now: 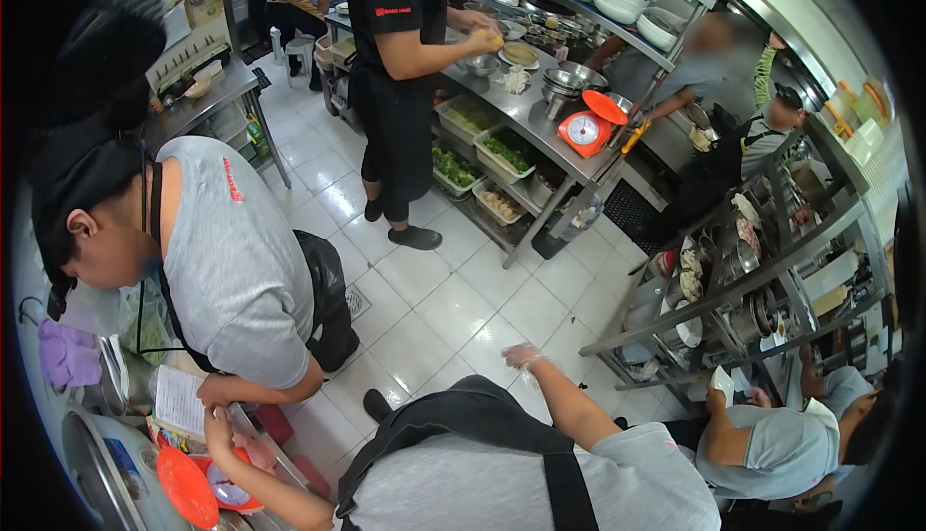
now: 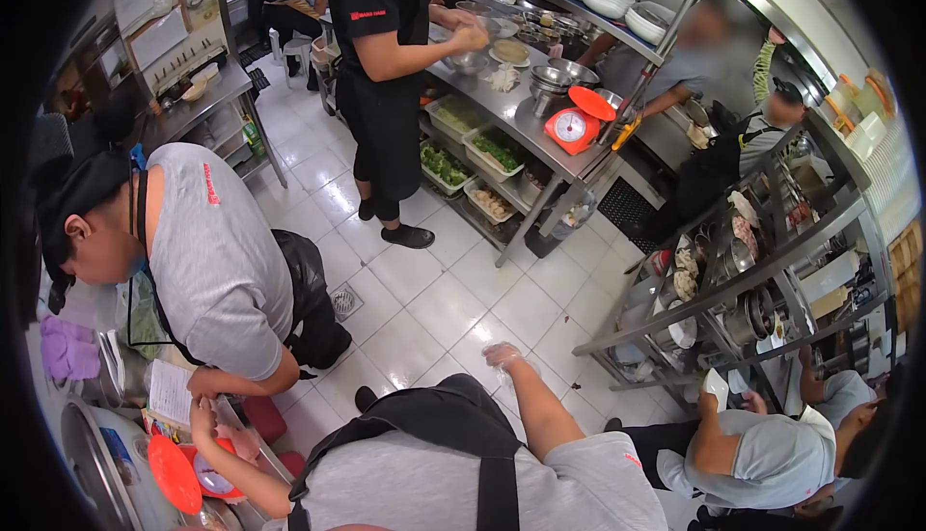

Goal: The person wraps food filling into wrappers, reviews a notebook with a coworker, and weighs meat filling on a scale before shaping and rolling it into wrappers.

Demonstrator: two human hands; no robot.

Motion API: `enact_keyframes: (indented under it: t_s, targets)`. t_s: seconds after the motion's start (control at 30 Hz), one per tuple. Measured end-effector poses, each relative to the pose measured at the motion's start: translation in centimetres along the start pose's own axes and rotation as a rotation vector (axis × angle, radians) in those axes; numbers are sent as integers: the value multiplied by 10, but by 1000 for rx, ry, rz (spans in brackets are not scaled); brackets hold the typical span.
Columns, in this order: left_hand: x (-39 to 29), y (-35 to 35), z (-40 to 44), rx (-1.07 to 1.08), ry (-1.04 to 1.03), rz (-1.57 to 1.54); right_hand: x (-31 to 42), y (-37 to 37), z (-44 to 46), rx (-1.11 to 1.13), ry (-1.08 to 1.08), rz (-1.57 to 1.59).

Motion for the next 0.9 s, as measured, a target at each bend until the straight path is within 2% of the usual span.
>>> enact_keyframes:
  t_s: [0.03, 0.13, 0.23, 0.27, 0.37, 0.43, 0.53, 0.63, 0.67, 0.73, 0.77, 0.83, 0.87, 0.9]
  targets:
    - [-5, 1, -6, 20, 21, 7, 1, -1, -2, -10, -46, 62]
    - [5, 2, 6, 9, -34, 10, 7, -4, -3, 33, -39, -4]
    - [-12, 14, -24, 32, 17, 18, 13, -12, 19, -40, 170, -120]
    - [13, 18, -3, -7, -34, 30, 13, -17, 23, -18, 179, -29]
    - [14, 31, -16, -50, -78, 44, 30, -6, 23, 10, 230, 152]
    - [2, 41, -46, -62, -85, 21, 47, 0, 25, -12, 314, 160]
    - [-20, 52, -85, -76, -104, -9, 14, -34, 91, 88, 443, 356]
    - [-37, 58, -124, -63, -65, 8, 13, -41, 110, 189, 472, 509]
    - [-38, 58, -132, -54, -40, 19, 14, -38, 107, 117, 354, 384]
    - [-28, 50, -120, -139, -279, 110, 49, -12, 59, -16, 121, 115]
    - [-18, 46, -125, -191, -380, 146, 52, -13, 55, 13, 127, 143]
    - [-54, 25, -164, -47, -219, -45, 52, -21, 70, 114, 176, 123]
    - [-56, 14, -178, -81, -257, -64, 60, -22, 74, 126, 156, 201]
    - [-51, -1, -178, -42, -315, 123, 62, -26, 73, 152, 121, 264]
Point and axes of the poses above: each hand's wrist, its own z-axis towards the middle knuckle, its own y-axis out of the back of the hand, x = y × z, the point moved 6 cm from there along z, towards the middle knuckle, and after that the axes turned 2 degrees about y, right-handed, at the moved point
